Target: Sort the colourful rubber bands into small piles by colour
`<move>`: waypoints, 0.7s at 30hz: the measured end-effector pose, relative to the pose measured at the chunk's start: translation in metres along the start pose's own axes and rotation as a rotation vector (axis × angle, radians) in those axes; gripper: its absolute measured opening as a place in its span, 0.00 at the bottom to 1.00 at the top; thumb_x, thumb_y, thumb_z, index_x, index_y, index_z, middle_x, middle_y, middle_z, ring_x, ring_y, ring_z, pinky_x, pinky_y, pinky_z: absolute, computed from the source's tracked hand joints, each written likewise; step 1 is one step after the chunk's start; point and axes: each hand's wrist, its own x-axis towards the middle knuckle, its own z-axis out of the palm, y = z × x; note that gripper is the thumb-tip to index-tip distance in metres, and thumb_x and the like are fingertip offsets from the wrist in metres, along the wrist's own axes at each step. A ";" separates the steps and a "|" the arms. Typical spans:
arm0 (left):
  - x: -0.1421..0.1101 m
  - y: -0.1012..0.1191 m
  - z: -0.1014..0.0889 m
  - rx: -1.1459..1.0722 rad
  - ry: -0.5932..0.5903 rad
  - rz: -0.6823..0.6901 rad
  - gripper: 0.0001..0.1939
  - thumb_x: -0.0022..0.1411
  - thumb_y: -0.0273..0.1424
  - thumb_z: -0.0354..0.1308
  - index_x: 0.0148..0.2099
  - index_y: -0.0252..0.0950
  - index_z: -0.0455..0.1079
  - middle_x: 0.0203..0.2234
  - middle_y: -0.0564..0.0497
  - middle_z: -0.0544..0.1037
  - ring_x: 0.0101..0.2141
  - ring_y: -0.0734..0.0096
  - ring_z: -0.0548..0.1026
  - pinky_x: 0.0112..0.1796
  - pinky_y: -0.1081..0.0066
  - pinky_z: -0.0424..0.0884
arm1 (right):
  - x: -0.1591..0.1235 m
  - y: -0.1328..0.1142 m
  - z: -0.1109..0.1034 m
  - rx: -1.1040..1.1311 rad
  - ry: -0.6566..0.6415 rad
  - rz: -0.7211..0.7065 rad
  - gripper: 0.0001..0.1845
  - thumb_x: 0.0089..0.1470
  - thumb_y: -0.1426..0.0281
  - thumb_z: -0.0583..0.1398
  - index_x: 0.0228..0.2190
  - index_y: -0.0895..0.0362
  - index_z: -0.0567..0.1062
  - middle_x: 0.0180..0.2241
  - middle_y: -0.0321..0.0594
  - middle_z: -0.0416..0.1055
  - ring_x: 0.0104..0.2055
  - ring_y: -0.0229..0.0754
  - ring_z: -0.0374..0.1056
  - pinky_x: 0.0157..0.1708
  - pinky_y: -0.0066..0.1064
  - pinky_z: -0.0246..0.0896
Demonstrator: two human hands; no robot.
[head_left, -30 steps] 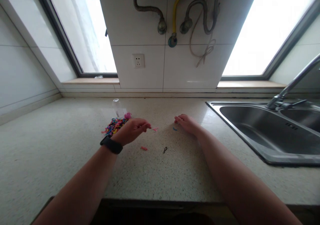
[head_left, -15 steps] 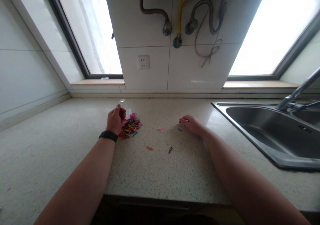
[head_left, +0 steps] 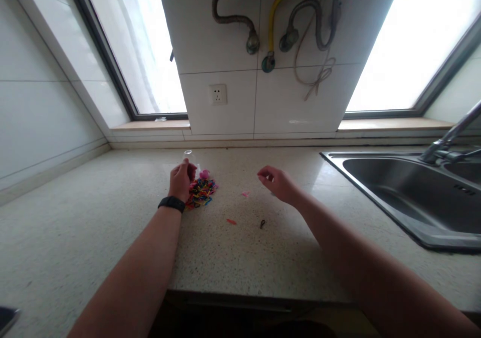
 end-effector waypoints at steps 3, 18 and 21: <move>0.001 -0.003 -0.001 0.001 -0.012 0.001 0.20 0.58 0.45 0.57 0.26 0.33 0.69 0.14 0.57 0.66 0.15 0.81 0.61 0.16 0.78 0.54 | 0.010 -0.025 0.016 -0.017 -0.136 -0.084 0.11 0.57 0.65 0.58 0.42 0.54 0.75 0.34 0.39 0.76 0.32 0.38 0.68 0.34 0.28 0.57; 0.002 -0.006 0.001 0.056 -0.069 0.022 0.21 0.60 0.46 0.56 0.24 0.33 0.70 0.12 0.57 0.64 0.14 0.80 0.59 0.16 0.77 0.51 | 0.079 -0.079 0.093 -0.377 -0.468 -0.154 0.16 0.59 0.64 0.58 0.48 0.52 0.76 0.47 0.44 0.76 0.48 0.45 0.71 0.44 0.31 0.62; 0.002 -0.006 0.001 0.069 -0.089 0.032 0.22 0.61 0.46 0.55 0.24 0.33 0.70 0.13 0.57 0.64 0.14 0.80 0.59 0.16 0.76 0.52 | 0.078 -0.079 0.098 -0.391 -0.466 -0.150 0.15 0.58 0.65 0.58 0.45 0.52 0.78 0.47 0.45 0.76 0.48 0.46 0.71 0.43 0.32 0.62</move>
